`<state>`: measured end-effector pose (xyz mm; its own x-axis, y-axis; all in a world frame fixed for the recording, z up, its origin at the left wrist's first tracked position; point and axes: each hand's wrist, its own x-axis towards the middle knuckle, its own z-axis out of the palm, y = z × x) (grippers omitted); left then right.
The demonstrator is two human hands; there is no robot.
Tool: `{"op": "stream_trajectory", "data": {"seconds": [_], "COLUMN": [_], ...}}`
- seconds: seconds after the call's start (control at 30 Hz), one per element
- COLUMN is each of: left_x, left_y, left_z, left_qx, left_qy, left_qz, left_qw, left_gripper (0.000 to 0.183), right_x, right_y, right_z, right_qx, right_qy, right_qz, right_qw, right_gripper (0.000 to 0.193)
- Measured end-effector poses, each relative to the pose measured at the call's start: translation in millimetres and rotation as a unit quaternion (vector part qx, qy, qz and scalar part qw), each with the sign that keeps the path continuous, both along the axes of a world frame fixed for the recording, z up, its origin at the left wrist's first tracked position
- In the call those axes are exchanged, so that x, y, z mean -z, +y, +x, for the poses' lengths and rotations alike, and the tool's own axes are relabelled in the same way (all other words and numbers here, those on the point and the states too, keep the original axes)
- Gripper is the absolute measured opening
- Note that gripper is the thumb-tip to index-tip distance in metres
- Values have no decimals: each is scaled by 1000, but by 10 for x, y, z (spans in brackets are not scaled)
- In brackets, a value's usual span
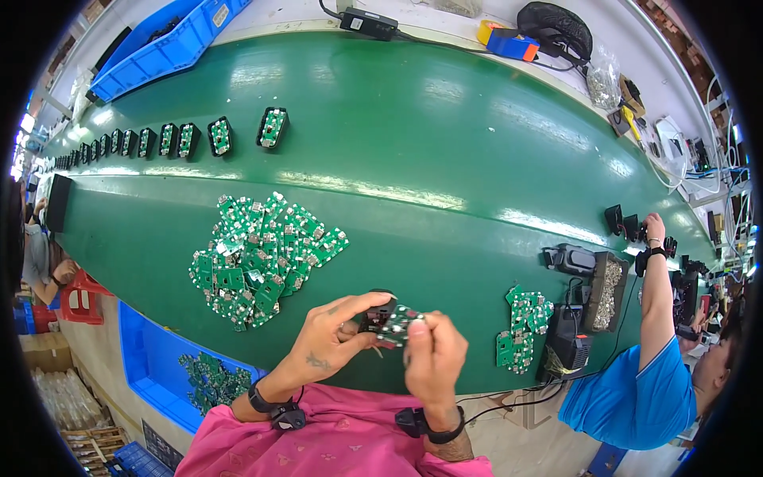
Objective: Assembling circuit boards into plastic housings on an industrial assembly line.
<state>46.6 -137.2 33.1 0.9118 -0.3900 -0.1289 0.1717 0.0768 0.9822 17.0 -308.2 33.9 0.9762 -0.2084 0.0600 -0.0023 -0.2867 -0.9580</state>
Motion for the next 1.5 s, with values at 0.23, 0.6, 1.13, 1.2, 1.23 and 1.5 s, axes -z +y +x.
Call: {"op": "stream_trajectory", "data": {"seconds": [0.23,0.6,1.13,1.2,1.23,1.5], "left_x": [66,158,161,158,143,145], "left_y": [-70,-185,-112,-114,-115,-114], "left_z": [-37,-25,8,22,37,88], "left_qx": [-16,-109,-63,-67,-66,-56], "left_qy": [-46,-206,62,70,71,149], "left_qz": [42,151,-68,-89,-89,-85], "left_qw": [998,961,994,991,991,984], "left_gripper": [54,55,39,40,40,34], "right_x": [-142,-232,-7,7,11,-3], "right_y": [-134,-52,52,49,65,36], "right_z": [47,51,124,102,110,176], "right_qx": [-153,-145,-37,-31,-30,-110], "right_qy": [88,63,-4,23,24,62], "right_qz": [34,-105,-137,-135,-135,-59], "right_qw": [984,982,990,990,990,990], "right_gripper": [20,19,25,13,13,41]}}
